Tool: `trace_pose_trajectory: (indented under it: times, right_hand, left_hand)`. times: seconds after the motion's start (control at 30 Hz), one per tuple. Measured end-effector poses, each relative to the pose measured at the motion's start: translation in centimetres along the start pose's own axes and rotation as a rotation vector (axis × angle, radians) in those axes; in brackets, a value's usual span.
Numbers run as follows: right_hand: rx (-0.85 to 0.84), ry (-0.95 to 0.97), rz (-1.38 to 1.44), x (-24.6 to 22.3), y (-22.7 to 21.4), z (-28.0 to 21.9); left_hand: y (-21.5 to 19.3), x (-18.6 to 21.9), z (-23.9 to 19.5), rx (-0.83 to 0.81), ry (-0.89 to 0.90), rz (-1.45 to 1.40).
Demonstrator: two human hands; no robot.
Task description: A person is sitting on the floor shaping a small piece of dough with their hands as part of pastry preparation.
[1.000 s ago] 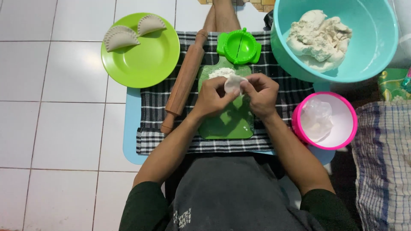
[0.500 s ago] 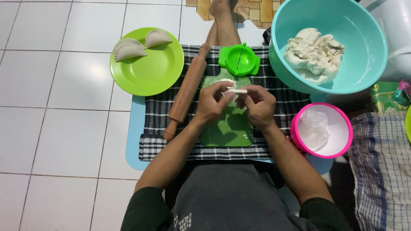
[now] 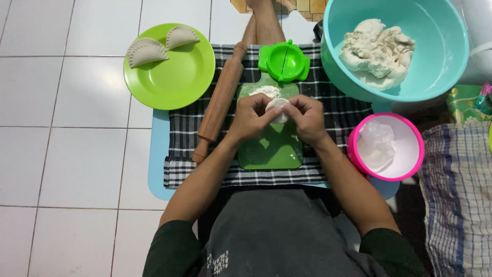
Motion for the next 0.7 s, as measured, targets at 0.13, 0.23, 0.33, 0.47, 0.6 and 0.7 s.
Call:
trace_pose_trajectory:
  times: [0.13, 0.23, 0.33, 0.47, 0.6, 0.7]
  right_hand:
    - [0.031, -0.081, -0.135, -0.6, 0.4, 0.0]
    - [0.079, -0.140, -0.175, -0.9, 0.5, -0.1]
    - [0.091, -0.146, -0.108, -1.3, 0.7, 0.2]
    - [0.057, -0.130, 0.041, -0.7, 0.5, 0.4]
    - [0.091, -0.098, 0.063, -1.1, 0.2, 0.5]
    - [0.085, -0.114, 0.111, -0.4, 0.1, 0.6]
  left_hand:
    - [0.0, -2.3, 0.2, -0.009, -0.025, -0.037]
    - [-0.1, -1.9, 0.2, 0.081, 0.044, 0.222]
    - [0.0, -1.3, 0.2, 0.164, 0.096, 0.245]
    - [0.0, -0.7, -0.1, 0.132, 0.037, 0.090]
    - [0.0, 0.4, 0.1, 0.079, -0.049, -0.083]
    - [-0.4, -0.3, 0.3, 0.125, -0.026, 0.002]
Point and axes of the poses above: each hand's wrist, its own z-axis towards the middle knuckle, its own y-axis out of the palm, x = y × z, the point moved 3 cm from there along z, towards the middle knuckle
